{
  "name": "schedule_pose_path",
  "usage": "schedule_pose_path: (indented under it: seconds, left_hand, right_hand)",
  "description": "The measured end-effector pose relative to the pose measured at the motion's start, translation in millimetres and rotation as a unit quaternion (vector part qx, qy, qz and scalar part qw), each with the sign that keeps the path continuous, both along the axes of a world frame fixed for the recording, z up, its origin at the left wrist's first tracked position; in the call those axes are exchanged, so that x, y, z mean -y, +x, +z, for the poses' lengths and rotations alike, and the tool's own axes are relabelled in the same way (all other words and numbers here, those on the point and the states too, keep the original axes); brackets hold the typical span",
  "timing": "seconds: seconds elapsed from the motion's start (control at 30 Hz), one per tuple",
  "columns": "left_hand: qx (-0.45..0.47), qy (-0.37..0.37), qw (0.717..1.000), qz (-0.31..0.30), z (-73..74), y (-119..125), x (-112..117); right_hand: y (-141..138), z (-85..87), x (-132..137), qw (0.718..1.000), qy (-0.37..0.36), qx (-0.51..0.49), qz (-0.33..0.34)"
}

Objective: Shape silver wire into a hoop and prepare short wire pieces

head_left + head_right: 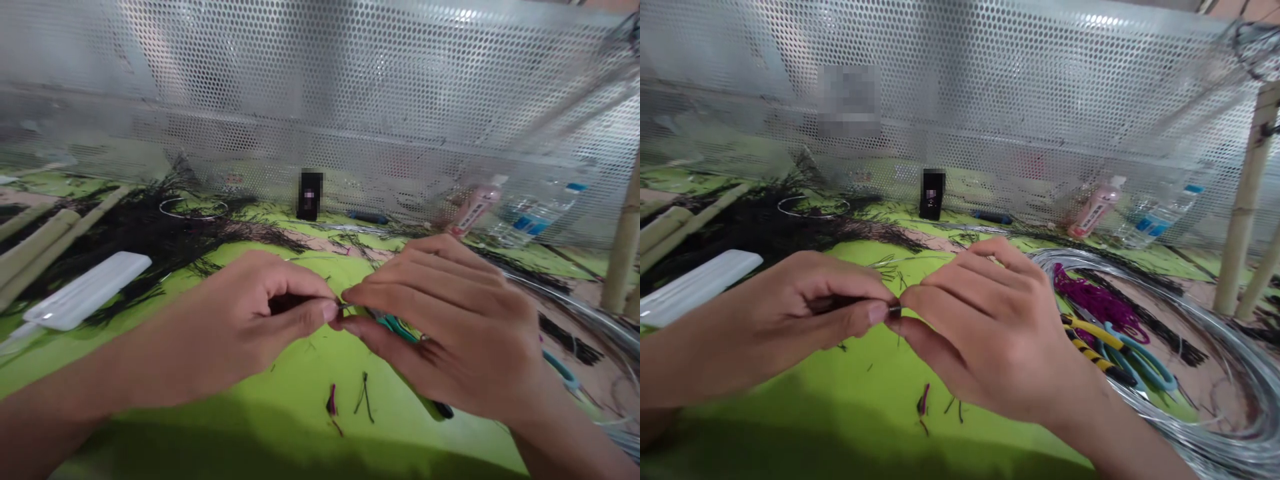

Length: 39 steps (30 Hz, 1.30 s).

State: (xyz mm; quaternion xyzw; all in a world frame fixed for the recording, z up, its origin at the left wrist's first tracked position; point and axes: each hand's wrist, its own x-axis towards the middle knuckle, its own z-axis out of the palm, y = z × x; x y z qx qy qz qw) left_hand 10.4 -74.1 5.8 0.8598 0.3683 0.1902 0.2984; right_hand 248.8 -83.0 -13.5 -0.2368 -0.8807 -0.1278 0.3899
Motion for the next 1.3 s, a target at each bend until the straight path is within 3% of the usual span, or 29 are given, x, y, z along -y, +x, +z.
schedule_pose_path:
  seconds: [0.2,0.43,0.5,0.6,0.67,0.73,0.8,0.9,0.97,1.03,1.17,1.3]
  left_hand:
    - [0.037,0.245,0.969,0.013,-1.4,6.7,12.6]
    - [0.004,0.422,0.907,0.000,-14.5,12.0,13.1]
    - [-0.017,0.464,0.886,-0.006,-19.0,12.5,10.9]
    - [-0.046,0.497,0.866,-0.020,-25.2,13.3,6.1]
    - [-0.057,0.497,0.866,-0.033,-27.2,14.0,3.1]
    - [-0.052,0.463,0.884,-0.025,-26.1,14.9,0.7]
    - [-0.030,0.392,0.919,0.002,-21.7,15.3,-0.9]
    - [-0.002,0.295,0.955,0.035,-12.8,13.3,-0.2]
    - [-0.009,0.261,0.964,0.051,-8.8,10.0,2.6]
    - [-0.025,0.232,0.970,0.065,-7.6,5.8,6.0]
    - [-0.064,0.189,0.978,0.058,-9.3,-2.4,9.0]
    - [-0.075,0.196,0.977,0.020,-10.4,-5.3,6.2]
  right_hand:
    - [-1.3,1.9,-2.9,0.999,0.039,-0.006,0.022]
    - [-0.9,0.2,-6.2,0.997,0.060,-0.022,0.030]
    - [-2.1,-1.3,-5.7,0.999,0.014,-0.048,0.018]
    - [-4.5,-1.5,-6.3,0.985,-0.151,-0.085,-0.001]
    - [-5.3,-0.5,-7.5,0.958,-0.271,-0.094,-0.012]
    - [-5.2,-0.1,-8.7,0.943,-0.320,-0.096,-0.018]
    - [-4.2,-1.4,-9.7,0.957,-0.269,-0.107,-0.020]
    - [-2.2,-6.2,-11.2,0.993,-0.061,-0.097,-0.017]
    - [-1.3,-9.9,-12.7,0.995,0.072,-0.064,-0.016]
    - [-0.9,-12.3,-14.4,0.988,0.152,-0.041,-0.010]
    - [0.7,-12.1,-16.0,0.980,0.194,0.020,0.026]
    - [3.9,-13.4,-16.3,0.974,0.221,0.037,0.026]
